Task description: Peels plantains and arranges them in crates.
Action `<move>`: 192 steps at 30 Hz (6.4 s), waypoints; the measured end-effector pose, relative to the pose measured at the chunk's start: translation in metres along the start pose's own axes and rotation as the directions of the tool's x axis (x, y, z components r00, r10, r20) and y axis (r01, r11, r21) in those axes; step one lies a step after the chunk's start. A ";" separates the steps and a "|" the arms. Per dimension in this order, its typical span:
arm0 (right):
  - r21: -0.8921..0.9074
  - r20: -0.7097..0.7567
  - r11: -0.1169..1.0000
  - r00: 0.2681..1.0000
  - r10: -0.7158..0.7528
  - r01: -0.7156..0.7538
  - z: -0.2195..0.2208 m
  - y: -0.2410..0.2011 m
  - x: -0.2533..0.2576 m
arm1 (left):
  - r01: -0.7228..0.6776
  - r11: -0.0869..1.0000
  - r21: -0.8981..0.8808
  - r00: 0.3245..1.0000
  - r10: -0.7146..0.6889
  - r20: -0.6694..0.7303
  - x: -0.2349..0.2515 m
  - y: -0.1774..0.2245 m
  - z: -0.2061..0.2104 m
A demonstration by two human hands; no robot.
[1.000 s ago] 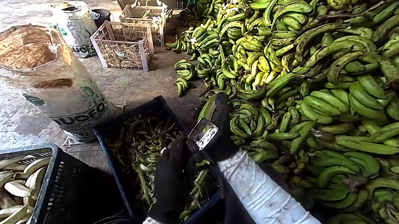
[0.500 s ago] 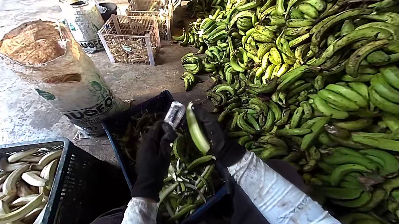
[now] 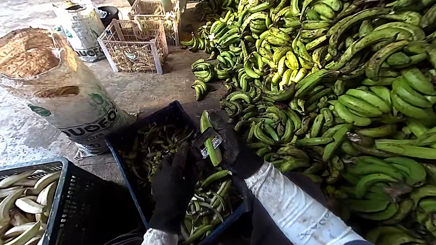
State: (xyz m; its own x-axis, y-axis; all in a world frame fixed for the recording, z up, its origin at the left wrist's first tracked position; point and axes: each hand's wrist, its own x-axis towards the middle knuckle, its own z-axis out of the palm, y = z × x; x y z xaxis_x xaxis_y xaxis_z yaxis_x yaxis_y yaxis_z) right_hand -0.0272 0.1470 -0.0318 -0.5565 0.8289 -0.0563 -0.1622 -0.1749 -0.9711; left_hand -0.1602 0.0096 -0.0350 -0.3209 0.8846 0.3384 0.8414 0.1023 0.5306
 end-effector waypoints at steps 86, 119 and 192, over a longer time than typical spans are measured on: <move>-0.161 -0.175 0.983 0.978 -0.113 0.084 0.030 -0.007 0.018 | 0.215 0.684 -0.697 0.971 -0.072 0.229 -0.077 0.007 -0.055; 0.215 0.282 0.964 0.955 0.094 -0.158 0.003 -0.038 0.010 | 0.075 0.951 -0.301 0.969 0.001 0.247 -0.008 0.011 -0.060; -0.296 0.435 0.953 0.878 0.199 -0.070 0.031 -0.028 -0.030 | 0.291 0.925 -0.244 0.956 -0.293 0.026 0.009 -0.042 -0.044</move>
State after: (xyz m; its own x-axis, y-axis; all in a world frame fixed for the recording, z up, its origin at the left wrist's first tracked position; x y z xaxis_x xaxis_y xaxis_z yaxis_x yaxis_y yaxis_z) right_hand -0.0316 0.1108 0.0038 -0.8755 0.4618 -0.1423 0.1254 -0.0671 -0.9898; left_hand -0.2179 -0.0068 -0.0200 -0.5420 0.8274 0.1471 0.5793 0.2410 0.7787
